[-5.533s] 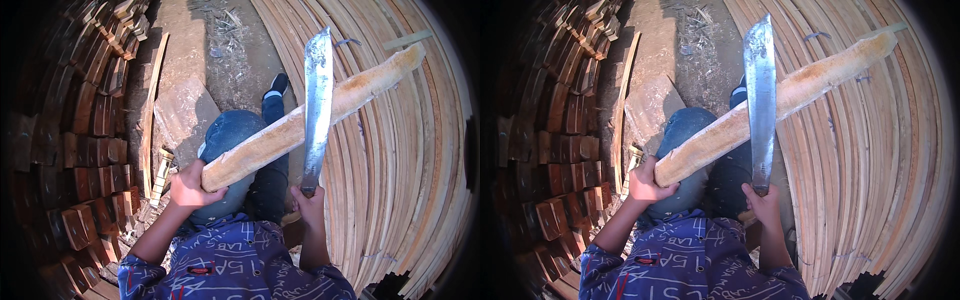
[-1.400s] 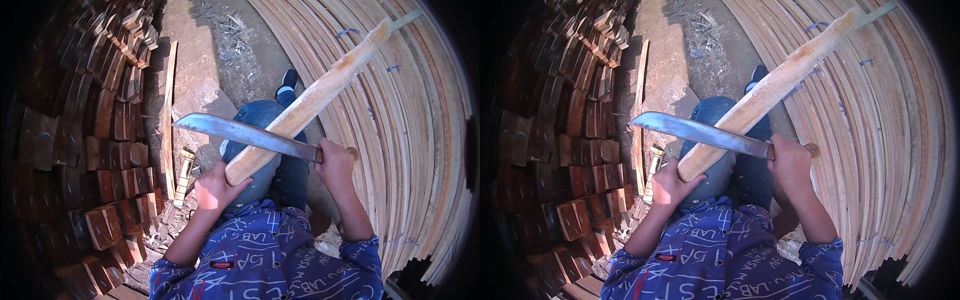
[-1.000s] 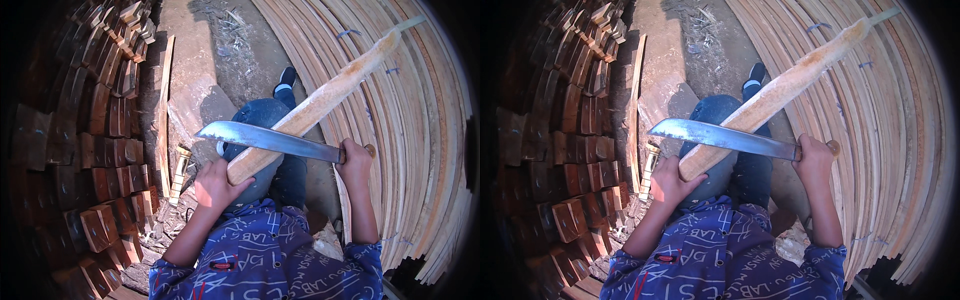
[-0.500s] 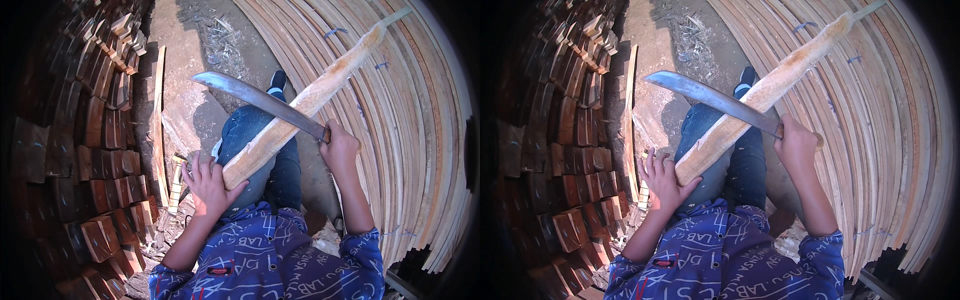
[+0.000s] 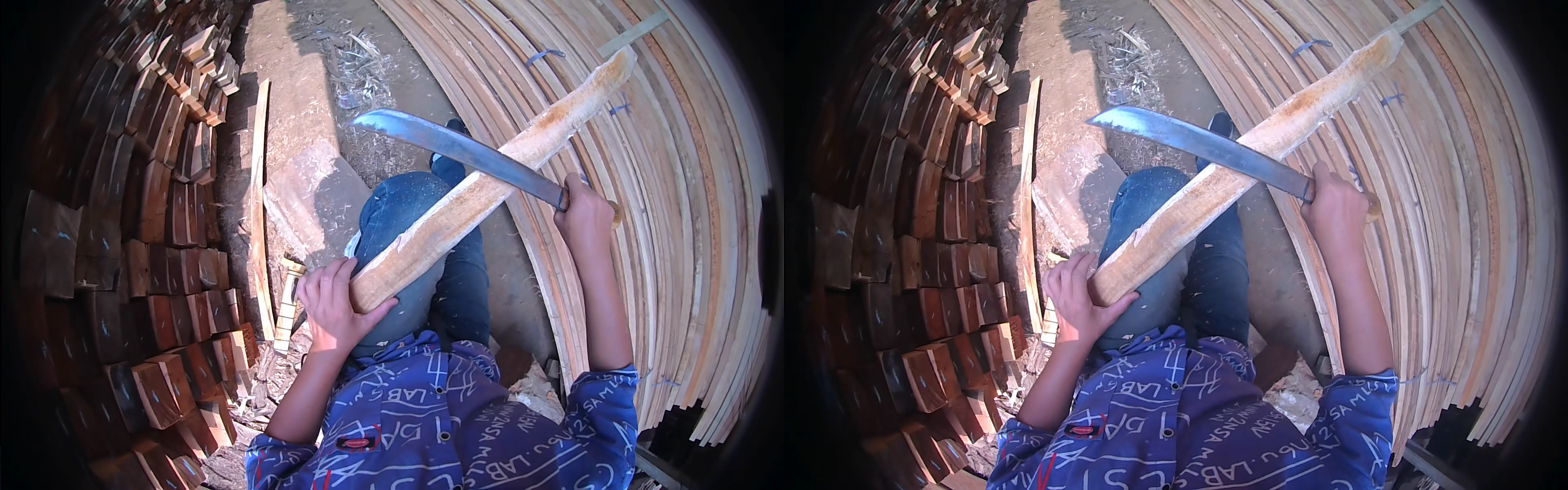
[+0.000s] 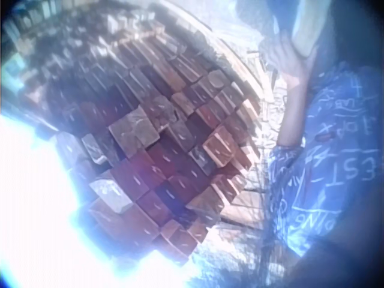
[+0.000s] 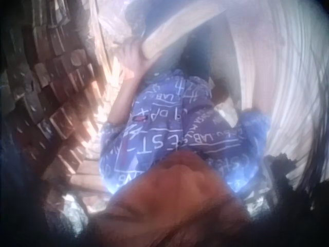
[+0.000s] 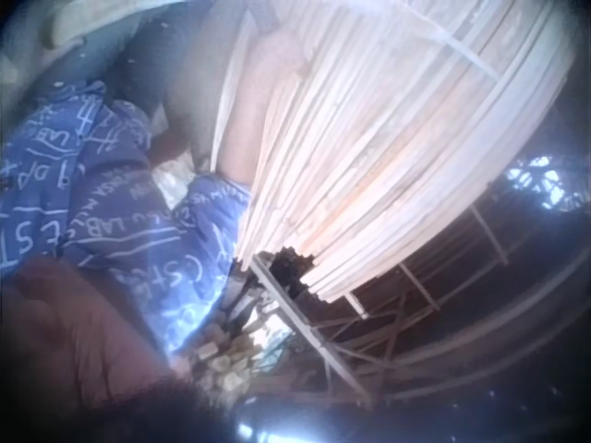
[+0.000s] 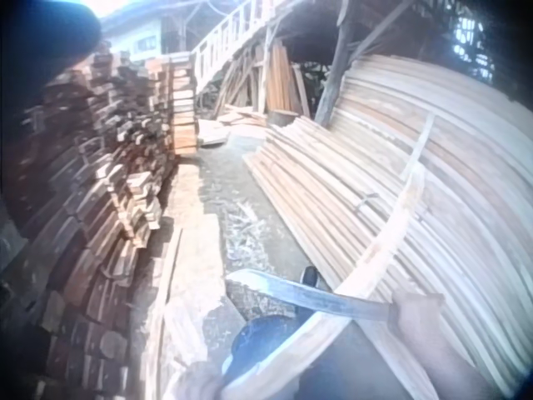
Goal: The person uses a large curved blade to shave and smooth a long, thin piece of wood held between their knees. They repeatedly draw the blade along the wood's length to remove thin shavings, refining its shape.
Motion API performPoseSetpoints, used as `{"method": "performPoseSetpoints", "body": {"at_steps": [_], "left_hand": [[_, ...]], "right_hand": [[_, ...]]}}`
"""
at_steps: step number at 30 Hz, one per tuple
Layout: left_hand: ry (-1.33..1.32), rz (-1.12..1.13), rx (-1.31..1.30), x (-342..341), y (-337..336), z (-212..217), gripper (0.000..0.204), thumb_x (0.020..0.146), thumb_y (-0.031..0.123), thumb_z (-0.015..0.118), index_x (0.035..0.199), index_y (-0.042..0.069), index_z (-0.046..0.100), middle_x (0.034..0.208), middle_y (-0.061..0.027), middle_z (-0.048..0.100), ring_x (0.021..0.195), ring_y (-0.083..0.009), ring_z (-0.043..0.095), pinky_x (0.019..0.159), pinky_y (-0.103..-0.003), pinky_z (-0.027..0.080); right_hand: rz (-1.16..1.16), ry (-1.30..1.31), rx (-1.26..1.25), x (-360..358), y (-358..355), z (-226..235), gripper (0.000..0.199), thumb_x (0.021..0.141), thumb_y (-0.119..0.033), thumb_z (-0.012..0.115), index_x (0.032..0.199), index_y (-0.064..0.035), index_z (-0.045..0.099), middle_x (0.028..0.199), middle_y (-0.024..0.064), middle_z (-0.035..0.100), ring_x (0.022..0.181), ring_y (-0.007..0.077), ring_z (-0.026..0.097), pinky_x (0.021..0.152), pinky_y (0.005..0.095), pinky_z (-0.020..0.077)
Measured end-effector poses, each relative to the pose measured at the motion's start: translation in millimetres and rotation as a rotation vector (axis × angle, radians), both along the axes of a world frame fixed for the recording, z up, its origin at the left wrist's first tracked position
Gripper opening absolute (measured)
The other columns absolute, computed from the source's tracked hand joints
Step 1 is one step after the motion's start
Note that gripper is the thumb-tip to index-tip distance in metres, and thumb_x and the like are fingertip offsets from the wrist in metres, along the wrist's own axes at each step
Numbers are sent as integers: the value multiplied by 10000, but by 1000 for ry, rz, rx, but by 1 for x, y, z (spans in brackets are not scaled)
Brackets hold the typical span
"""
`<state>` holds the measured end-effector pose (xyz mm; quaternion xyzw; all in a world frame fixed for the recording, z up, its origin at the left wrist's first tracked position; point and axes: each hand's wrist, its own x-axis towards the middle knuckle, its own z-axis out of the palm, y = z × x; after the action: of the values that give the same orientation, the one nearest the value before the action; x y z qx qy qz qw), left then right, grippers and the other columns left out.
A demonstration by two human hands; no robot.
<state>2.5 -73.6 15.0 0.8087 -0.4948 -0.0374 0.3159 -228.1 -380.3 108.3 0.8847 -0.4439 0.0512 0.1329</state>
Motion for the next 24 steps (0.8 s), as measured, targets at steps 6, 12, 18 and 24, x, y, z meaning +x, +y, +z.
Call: {"method": "performPoseSetpoints", "body": {"at_steps": [6, 12, 18, 24], "left_hand": [[-2, -18, 78, 5, -11, 9, 694, 833, 322, 751, 1369, -39, 500, 1462, -232, 460, 1450, -444, 274, 1188, -586, 130], [78, -144, -188, 16, -2, -23, 556, 846, -176, 408, 1388, -72, 476, 1409, -294, 494, 1362, -415, 443, 1156, -575, 276], [8, -50, -205, 13, 3, -15, 434, 847, -7, 604, 1272, -45, 524, 1277, -255, 582, 1246, -419, 530, 1103, -509, 368], [1, -38, 131, 0, -14, 17, 628, 644, 452, 857, 1037, 30, 610, 940, -127, 574, 936, -319, 505, 878, -456, 369]], "right_hand": [[-71, -36, 27, -23, -8, 1, 149, 739, -68, 663, 862, -41, 583, 716, 174, 654, 656, 356, 661, 587, 472, 508], [116, -81, 214, 14, 38, -3, 154, 741, -107, 684, 839, -31, 593, 679, 164, 628, 632, 342, 658, 591, 452, 518], [201, 20, 207, 33, 44, -4, 135, 708, -126, 702, 771, -49, 611, 668, 154, 634, 637, 314, 670, 584, 432, 517], [37, 16, 149, 7, 14, 5, 113, 727, -139, 697, 744, -53, 626, 640, 141, 636, 613, 319, 665, 588, 445, 526]]}}
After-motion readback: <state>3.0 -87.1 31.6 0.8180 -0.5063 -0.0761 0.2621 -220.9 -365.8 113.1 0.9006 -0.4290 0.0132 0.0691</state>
